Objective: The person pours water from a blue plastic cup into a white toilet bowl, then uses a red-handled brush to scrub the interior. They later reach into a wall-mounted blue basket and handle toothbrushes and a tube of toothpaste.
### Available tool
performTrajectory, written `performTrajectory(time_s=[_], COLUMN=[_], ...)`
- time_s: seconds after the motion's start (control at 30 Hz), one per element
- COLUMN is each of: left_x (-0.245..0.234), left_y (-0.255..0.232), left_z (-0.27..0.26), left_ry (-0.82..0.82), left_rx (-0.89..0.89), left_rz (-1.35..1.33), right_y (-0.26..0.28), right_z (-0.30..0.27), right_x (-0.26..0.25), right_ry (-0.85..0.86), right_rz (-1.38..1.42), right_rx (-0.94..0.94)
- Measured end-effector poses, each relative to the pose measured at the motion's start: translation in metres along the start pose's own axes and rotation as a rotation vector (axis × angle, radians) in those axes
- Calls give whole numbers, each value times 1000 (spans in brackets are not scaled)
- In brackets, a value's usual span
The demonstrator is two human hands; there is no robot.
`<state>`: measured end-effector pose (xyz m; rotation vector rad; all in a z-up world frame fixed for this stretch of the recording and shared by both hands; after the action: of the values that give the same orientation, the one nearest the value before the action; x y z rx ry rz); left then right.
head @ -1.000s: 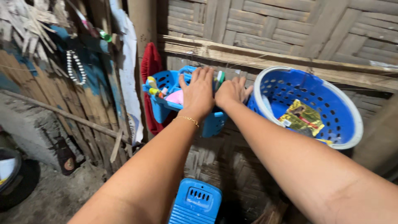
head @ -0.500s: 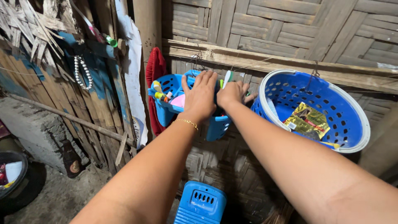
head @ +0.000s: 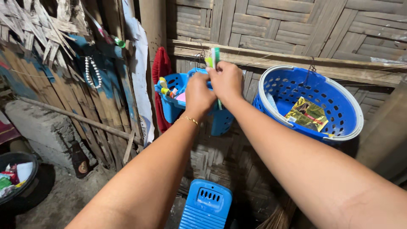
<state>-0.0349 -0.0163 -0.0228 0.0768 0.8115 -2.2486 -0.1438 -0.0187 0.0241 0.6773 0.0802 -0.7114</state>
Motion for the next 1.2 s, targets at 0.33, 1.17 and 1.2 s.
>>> performTrajectory(time_s=[0.33, 1.17, 1.2], left_x=[-41, -104, -104], left_y=[11, 67, 66], left_z=[36, 62, 61], left_ry=[-185, 164, 160], left_rx=[-394, -590, -586], left_rz=[-114, 356, 333], right_y=[-4, -14, -15], right_z=[12, -14, -14], right_x=[45, 111, 110], right_ry=[139, 207, 202], right_rz=[350, 148, 161], right_rx=[-89, -215, -218])
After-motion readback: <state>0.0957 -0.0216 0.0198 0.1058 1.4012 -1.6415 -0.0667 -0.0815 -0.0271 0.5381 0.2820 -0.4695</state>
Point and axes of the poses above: each hand's wrist, its own z-axis towards the middle knuckle, its own x-axis out of the palm, y = z × x, the point moved 2 cm from there along z, towards the middle knuckle, and after that the axes turned 4 degrees about -y, right-handed, at the moved point
